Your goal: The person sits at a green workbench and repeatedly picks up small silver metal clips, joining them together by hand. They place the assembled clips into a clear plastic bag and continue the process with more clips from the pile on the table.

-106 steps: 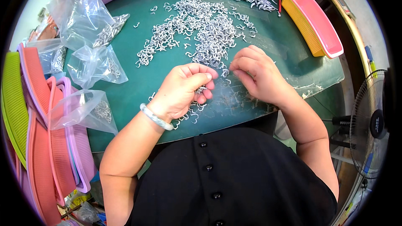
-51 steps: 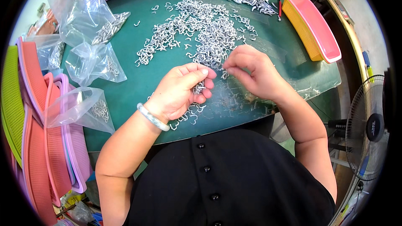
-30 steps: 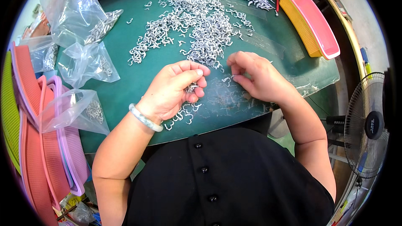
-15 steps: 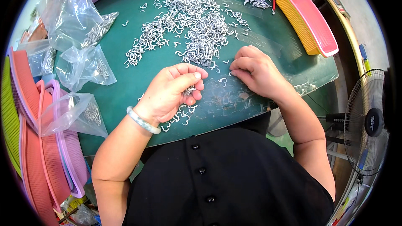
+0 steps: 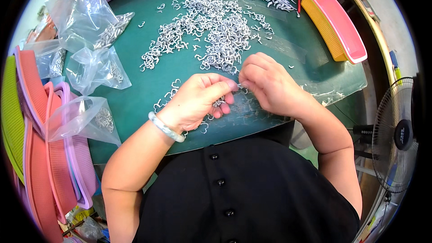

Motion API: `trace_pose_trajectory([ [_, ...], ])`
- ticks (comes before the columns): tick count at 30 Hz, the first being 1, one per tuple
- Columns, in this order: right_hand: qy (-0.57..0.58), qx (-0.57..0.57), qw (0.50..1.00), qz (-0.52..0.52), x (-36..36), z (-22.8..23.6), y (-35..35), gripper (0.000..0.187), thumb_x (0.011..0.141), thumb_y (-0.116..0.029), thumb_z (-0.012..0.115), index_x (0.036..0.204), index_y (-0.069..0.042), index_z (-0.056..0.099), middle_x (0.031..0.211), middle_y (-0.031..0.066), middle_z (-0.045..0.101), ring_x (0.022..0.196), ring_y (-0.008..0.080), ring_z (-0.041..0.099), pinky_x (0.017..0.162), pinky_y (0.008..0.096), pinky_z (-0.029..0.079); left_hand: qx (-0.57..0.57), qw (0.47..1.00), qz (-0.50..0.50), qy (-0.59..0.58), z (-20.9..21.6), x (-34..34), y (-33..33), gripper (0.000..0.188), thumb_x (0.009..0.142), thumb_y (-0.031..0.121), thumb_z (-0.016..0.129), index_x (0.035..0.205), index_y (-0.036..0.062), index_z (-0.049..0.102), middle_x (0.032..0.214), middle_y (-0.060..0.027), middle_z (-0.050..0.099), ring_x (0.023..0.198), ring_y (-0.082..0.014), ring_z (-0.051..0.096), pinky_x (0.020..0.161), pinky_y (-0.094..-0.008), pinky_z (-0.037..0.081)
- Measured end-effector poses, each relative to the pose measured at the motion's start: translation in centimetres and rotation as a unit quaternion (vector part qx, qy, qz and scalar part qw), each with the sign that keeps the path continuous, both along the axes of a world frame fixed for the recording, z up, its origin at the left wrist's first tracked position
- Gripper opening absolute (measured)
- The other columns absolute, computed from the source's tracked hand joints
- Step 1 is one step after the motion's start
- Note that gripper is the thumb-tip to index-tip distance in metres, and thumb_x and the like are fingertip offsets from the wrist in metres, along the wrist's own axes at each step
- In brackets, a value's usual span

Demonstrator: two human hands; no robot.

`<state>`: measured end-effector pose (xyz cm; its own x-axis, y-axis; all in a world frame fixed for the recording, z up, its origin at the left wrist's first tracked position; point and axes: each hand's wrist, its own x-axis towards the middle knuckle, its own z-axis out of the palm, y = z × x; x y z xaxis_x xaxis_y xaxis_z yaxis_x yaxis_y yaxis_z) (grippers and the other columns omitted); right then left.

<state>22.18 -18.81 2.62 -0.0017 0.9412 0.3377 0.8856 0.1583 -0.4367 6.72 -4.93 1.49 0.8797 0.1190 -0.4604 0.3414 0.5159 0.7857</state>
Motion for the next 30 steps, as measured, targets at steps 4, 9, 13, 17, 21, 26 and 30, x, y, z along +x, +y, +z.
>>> trace_pose_trajectory([
  [4, 0.029, 0.013, 0.999, 0.012, -0.5, 0.4, 0.2, 0.005, 0.079, -0.003, 0.061, 0.083, -0.004, 0.059, 0.084, 0.0105, 0.055, 0.083, 0.0313, 0.054, 0.075, 0.0396, 0.044, 0.001, 1.000, -0.009, -0.002, -0.4, 0.0, 0.0, 0.021, 0.096, 0.017, 0.056, 0.102, -0.0001, 0.064, 0.078, -0.0041, 0.061, 0.062, -0.0100, 0.058, 0.048, -0.0196, 0.045],
  [9, 0.073, 0.049, 0.995, -0.046, 0.8, -0.4, 0.1, 0.011, 0.079, -0.002, 0.061, 0.090, -0.003, 0.062, 0.084, 0.0103, 0.057, 0.084, 0.0311, 0.056, 0.075, 0.0396, 0.047, -0.002, 1.000, -0.002, 0.002, -0.3, 0.0, 0.1, 0.020, 0.095, 0.018, 0.057, 0.100, -0.0001, 0.064, 0.077, -0.0041, 0.061, 0.060, -0.0096, 0.057, 0.048, -0.0190, 0.045],
  [13, -0.046, -0.024, 0.994, -0.096, 1.9, -1.0, -0.6, 0.014, 0.079, 0.000, 0.060, 0.092, -0.002, 0.065, 0.087, 0.0105, 0.058, 0.087, 0.0310, 0.055, 0.079, 0.0384, 0.046, 0.006, 1.000, -0.001, 0.007, -0.3, 0.1, 0.0, 0.019, 0.095, 0.018, 0.057, 0.098, 0.0001, 0.065, 0.076, -0.0041, 0.061, 0.059, -0.0094, 0.057, 0.048, -0.0189, 0.044],
  [17, -0.010, -0.022, 0.998, -0.065, 2.5, -0.9, -1.1, 0.015, 0.076, 0.001, 0.062, 0.091, -0.002, 0.066, 0.087, 0.0098, 0.057, 0.087, 0.0297, 0.054, 0.078, 0.0374, 0.046, 0.002, 1.000, 0.002, 0.002, -0.3, 0.0, 0.1, 0.019, 0.095, 0.018, 0.057, 0.097, 0.0001, 0.065, 0.076, -0.0042, 0.061, 0.060, -0.0095, 0.058, 0.048, -0.0194, 0.045],
  [21, -0.010, -0.013, 0.997, -0.079, 2.9, -0.7, -1.2, 0.014, 0.075, 0.003, 0.065, 0.088, -0.001, 0.066, 0.087, 0.0089, 0.056, 0.085, 0.0278, 0.054, 0.075, 0.0362, 0.046, 0.002, 1.000, -0.001, 0.008, -0.3, 0.1, 0.1, 0.018, 0.095, 0.017, 0.057, 0.097, 0.0004, 0.064, 0.076, -0.0044, 0.061, 0.061, -0.0101, 0.058, 0.049, -0.0204, 0.045],
  [26, 0.004, -0.037, 0.997, -0.060, 2.7, -0.8, -1.4, 0.010, 0.075, -0.001, 0.067, 0.085, -0.002, 0.067, 0.085, 0.0081, 0.057, 0.084, 0.0273, 0.054, 0.075, 0.0367, 0.046, 0.000, 1.000, 0.009, 0.000, -0.4, 0.0, 0.1, 0.015, 0.094, 0.015, 0.056, 0.097, 0.0006, 0.062, 0.078, -0.0054, 0.061, 0.062, -0.0117, 0.060, 0.051, -0.0217, 0.047],
  [30, 0.006, -0.025, 0.998, -0.054, 2.5, -1.3, -1.3, 0.007, 0.075, -0.005, 0.067, 0.082, -0.003, 0.068, 0.083, 0.0072, 0.057, 0.081, 0.0277, 0.054, 0.075, 0.0376, 0.046, -0.022, 1.000, 0.018, -0.001, -0.5, 0.0, 0.3, 0.012, 0.091, 0.009, 0.053, 0.097, 0.0011, 0.060, 0.082, -0.0074, 0.062, 0.065, -0.0137, 0.061, 0.053, -0.0233, 0.049],
])
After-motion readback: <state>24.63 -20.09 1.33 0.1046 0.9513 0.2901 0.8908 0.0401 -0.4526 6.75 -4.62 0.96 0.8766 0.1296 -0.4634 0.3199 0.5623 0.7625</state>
